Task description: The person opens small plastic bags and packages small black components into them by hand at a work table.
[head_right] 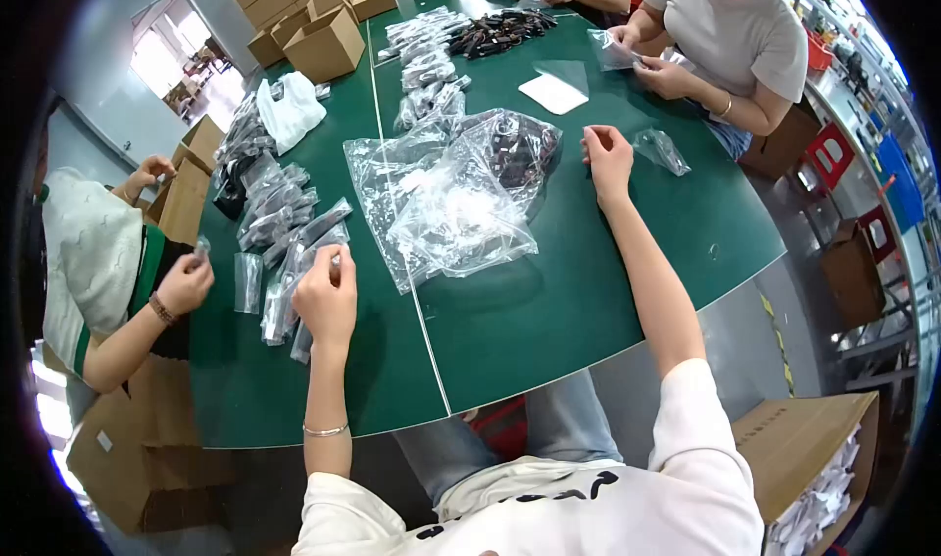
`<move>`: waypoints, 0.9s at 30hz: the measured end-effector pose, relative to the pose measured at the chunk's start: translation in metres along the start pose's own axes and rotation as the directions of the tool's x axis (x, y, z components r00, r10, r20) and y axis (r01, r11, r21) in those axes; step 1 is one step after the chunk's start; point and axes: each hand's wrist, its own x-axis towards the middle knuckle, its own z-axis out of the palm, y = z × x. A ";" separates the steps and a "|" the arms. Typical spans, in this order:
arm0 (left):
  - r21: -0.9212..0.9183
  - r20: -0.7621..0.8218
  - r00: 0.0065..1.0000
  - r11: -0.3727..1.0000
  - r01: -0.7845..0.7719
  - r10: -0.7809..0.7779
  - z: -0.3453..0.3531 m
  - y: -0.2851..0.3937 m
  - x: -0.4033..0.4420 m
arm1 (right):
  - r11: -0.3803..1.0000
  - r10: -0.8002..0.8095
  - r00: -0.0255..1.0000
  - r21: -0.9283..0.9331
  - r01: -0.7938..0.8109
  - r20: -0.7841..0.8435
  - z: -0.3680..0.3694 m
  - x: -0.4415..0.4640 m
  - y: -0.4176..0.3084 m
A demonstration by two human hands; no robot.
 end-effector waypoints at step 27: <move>-0.262 0.159 0.985 0.965 -0.020 0.063 0.008 0.025 -0.014 | 0.896 -0.164 0.930 -0.444 0.002 -0.328 0.052 0.139 0.045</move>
